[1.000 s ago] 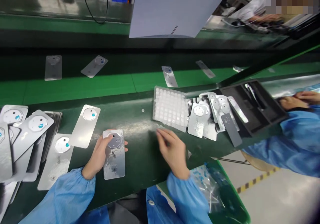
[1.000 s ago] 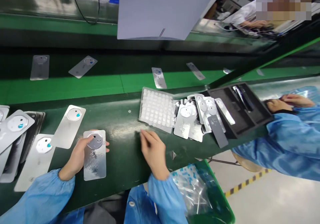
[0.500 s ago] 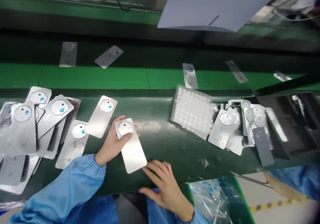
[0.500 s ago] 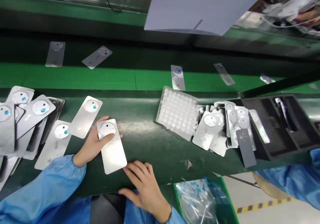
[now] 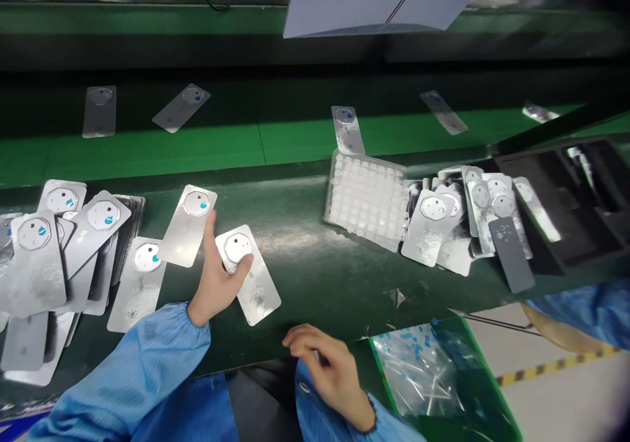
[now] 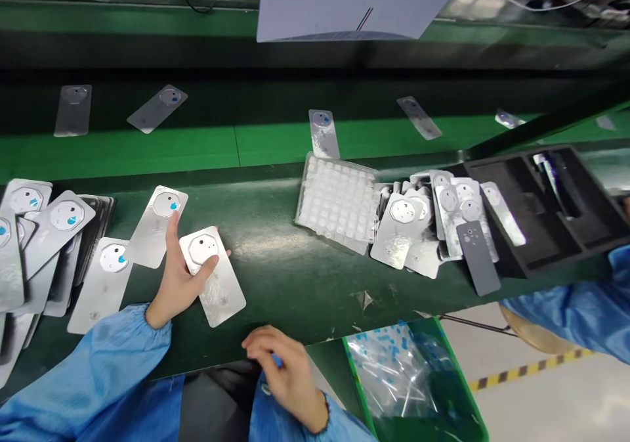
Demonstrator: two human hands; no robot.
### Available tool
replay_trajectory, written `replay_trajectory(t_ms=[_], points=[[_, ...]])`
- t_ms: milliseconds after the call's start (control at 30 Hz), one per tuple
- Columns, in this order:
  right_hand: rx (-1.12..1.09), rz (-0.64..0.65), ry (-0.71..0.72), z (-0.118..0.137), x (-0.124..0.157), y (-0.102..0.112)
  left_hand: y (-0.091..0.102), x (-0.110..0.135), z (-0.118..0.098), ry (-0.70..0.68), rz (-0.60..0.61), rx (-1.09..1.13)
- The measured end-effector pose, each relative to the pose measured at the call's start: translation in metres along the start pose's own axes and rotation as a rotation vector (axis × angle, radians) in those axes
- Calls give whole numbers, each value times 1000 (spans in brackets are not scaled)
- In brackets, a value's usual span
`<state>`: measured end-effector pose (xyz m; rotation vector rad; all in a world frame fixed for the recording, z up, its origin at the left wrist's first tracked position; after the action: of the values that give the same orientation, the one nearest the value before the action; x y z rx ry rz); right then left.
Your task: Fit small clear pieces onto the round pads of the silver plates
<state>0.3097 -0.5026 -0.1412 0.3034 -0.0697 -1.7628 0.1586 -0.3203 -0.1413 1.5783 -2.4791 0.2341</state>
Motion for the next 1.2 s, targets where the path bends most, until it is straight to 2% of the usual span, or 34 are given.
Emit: replay_trajectory(t_ms=[67, 167, 233, 333, 400, 500, 633, 867, 1067, 1200], points=[[-96, -81, -179, 4, -26, 6, -1, 1, 0, -61, 61, -143], [-159, -80, -261, 6, -68, 13, -2, 3, -1, -128, 155, -321], [-235, -36, -291, 5, -89, 12, -3, 5, -1, -142, 188, -339], [-378, 16, -363, 3, -105, 5, -7, 7, 1, -150, 254, -273], [-408, 41, -395, 1, -108, 1, -10, 8, 2, -189, 268, -230], [-391, 56, -407, 0, -110, -1, -10, 7, 3, -250, 219, -212], [-373, 45, -425, 1, -109, 7, -9, 7, 2, -243, 191, -197], [-258, 210, -473, 11, -109, 14, -10, 7, -1, -247, 193, -159], [-251, 212, -464, 14, -111, 9, -9, 8, 0, -183, 223, -183], [-168, 129, -422, 15, -110, 9, -7, 9, 1, -192, 205, -204]])
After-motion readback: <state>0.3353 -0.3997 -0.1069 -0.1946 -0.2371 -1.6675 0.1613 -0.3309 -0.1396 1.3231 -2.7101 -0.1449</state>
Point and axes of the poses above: each hand's wrist, its own x-axis away from the middle knuckle, its own y-axis out of the back of the hand, z = x × y, the point moved 2 cm from there along -x, towards the middle knuckle, and after that the axes turned 7 degrees about -x, right-handed, at the moved point
